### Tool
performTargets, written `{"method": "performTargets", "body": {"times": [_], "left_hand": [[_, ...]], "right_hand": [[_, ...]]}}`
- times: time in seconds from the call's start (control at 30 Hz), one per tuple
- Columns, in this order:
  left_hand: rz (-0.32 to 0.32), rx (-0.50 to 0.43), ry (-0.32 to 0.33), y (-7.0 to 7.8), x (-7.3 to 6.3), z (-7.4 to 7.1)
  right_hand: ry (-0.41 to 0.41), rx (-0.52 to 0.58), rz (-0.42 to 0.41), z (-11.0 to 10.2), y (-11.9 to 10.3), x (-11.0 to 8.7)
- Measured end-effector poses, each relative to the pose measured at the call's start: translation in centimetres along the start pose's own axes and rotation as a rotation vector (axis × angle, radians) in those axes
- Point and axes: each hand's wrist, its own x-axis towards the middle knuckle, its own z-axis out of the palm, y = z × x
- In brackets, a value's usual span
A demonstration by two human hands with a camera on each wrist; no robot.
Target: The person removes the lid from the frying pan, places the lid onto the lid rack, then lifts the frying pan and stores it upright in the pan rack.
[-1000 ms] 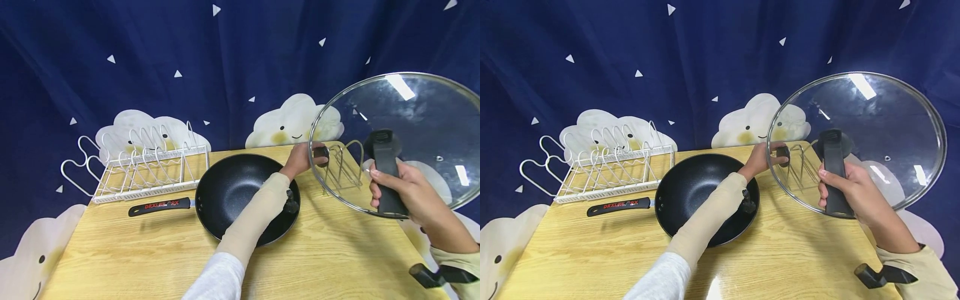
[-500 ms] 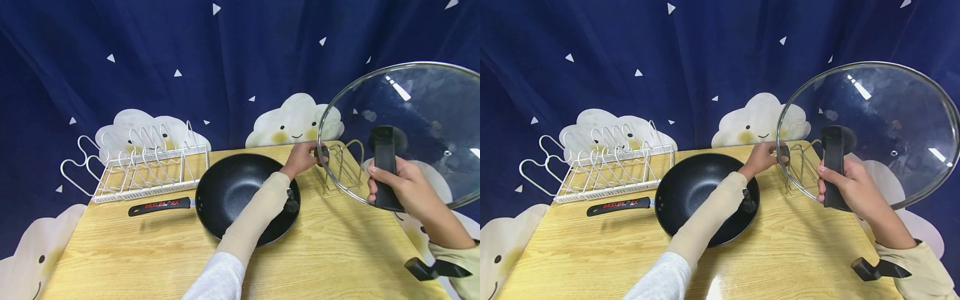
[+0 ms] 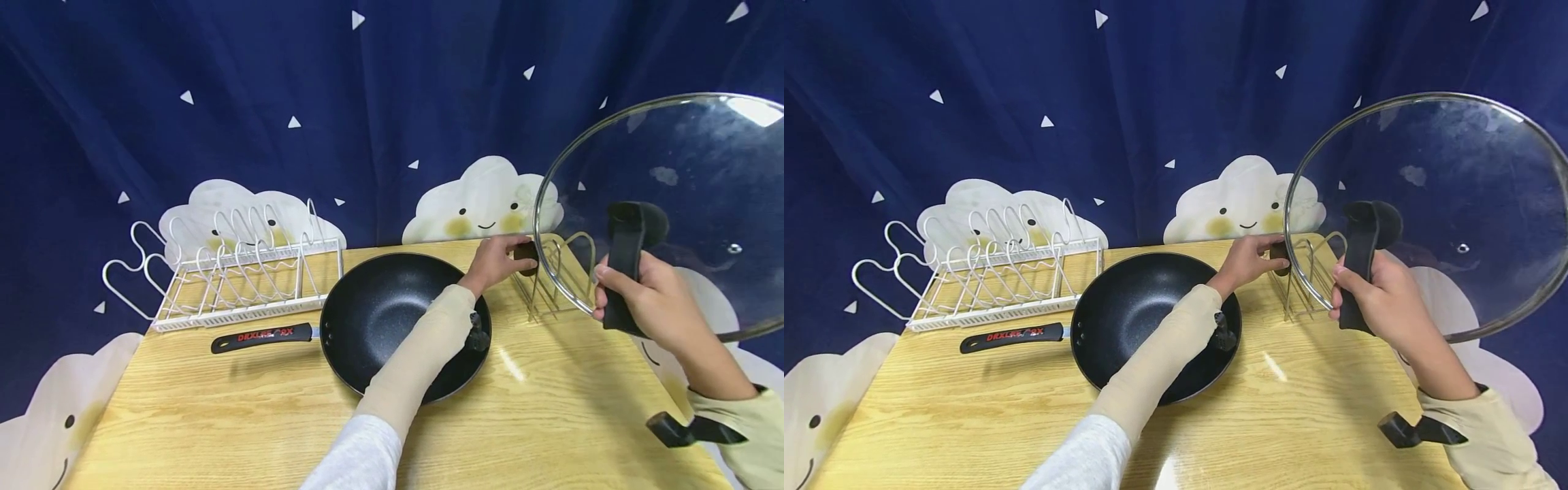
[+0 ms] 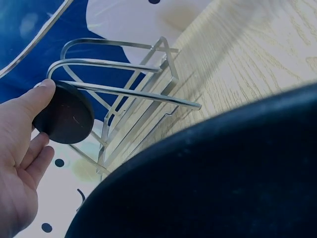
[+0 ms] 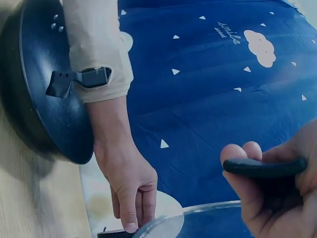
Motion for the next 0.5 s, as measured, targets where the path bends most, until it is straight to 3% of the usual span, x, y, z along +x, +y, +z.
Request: {"method": "performTargets", "body": {"times": [0.1,0.23,0.4,0.5], "left_hand": [[0.001,0.008,-0.001,0.1,-0.1,0.0],[-0.014,0.011,-0.003,0.4,-0.2,0.0],[-0.022,0.014,-0.010,0.6,-0.3,-0.1],[-0.031,0.019,-0.006,0.6,-0.3,-0.1]], "right_hand": [[0.045,-0.158,-0.003,0.4,-0.3,0.3],[0.090,-0.258,0.006,0.9,-0.5,0.7],[0.128,-0.317,0.035,1.6,-0.5,1.2],[0.129,-0.290,0.037,1.9,-0.3,1.7]]}}
